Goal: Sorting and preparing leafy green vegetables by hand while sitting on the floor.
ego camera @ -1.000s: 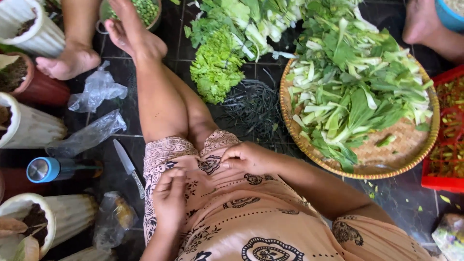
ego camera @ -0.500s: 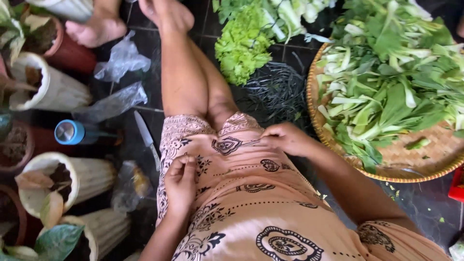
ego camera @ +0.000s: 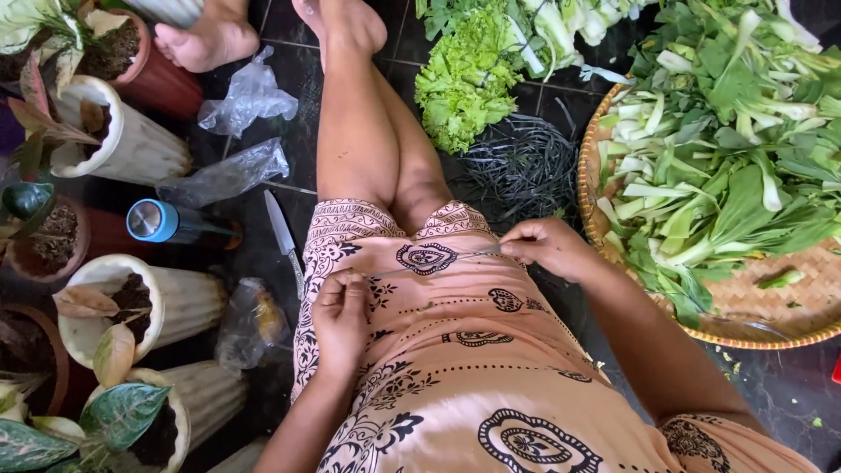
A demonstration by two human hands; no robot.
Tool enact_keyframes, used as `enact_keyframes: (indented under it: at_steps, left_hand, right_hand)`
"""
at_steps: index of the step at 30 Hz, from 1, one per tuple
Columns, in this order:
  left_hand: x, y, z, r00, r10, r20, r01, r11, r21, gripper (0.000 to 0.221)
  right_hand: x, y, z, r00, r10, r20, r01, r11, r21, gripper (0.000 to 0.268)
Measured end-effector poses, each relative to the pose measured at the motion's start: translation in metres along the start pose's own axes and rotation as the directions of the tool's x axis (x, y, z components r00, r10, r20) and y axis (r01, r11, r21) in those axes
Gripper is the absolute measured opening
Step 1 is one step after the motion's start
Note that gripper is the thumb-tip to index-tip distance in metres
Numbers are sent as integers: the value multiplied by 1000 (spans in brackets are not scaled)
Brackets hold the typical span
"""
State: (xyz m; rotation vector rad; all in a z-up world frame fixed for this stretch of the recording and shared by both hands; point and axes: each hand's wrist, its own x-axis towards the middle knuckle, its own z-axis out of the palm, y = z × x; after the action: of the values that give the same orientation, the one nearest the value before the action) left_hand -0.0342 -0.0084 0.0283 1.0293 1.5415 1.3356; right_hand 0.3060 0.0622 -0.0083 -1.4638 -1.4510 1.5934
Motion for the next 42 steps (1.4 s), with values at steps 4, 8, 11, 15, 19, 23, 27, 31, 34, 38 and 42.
enact_keyframes:
  at_steps: [4, 8, 11, 15, 19, 23, 27, 31, 34, 38, 42]
  left_hand:
    - [-1, -3, -3, 1000, 20, 5, -20, 1000, 21, 21]
    - [-6, -3, -2, 998, 64, -1, -64, 997, 54, 18]
    - [-6, 5, -3, 997, 70, 18, -71, 994, 81, 18]
    - [-6, 1, -8, 988, 144, 59, -153, 973, 174, 17]
    - [-7, 9, -14, 992, 114, 57, -122, 976, 180, 13]
    - [-8, 0, -16, 993, 117, 35, -121, 974, 193, 7]
    - [-9, 43, -19, 995, 51, -85, -36, 983, 178, 9]
    - [27, 34, -68, 979, -63, -193, 56, 998, -42, 8]
    - [46, 46, -102, 916, 18, -401, -60, 994, -93, 14]
    - [69, 28, -164, 801, 404, -443, -294, 909, 296, 16]
    - [79, 11, -188, 813, 527, -249, 52, 359, 932, 41]
  right_hand:
    - [0, 17, -19, 999, 5, -52, 0, 995, 97, 12]
    - [4, 44, -34, 996, 20, -86, -4, 984, 176, 13]
    - [2, 51, -42, 992, 60, -112, -39, 983, 180, 16]
    - [5, 66, -45, 981, 129, -146, -122, 991, 54, 24]
    - [2, 43, -25, 979, 107, -173, -111, 994, -15, 26]
    - [4, 17, -8, 989, 36, -144, -61, 983, -176, 25]
    - [11, 17, -7, 979, 134, -153, -174, 941, -290, 30]
    - [14, 27, -25, 981, 46, -189, -118, 914, -389, 26]
    - [22, 42, -40, 964, 89, -252, -197, 876, -441, 26]
    - [37, 56, -52, 933, 55, -356, -235, 841, -488, 31]
    - [47, 37, -42, 915, -70, -398, -245, 687, -684, 29]
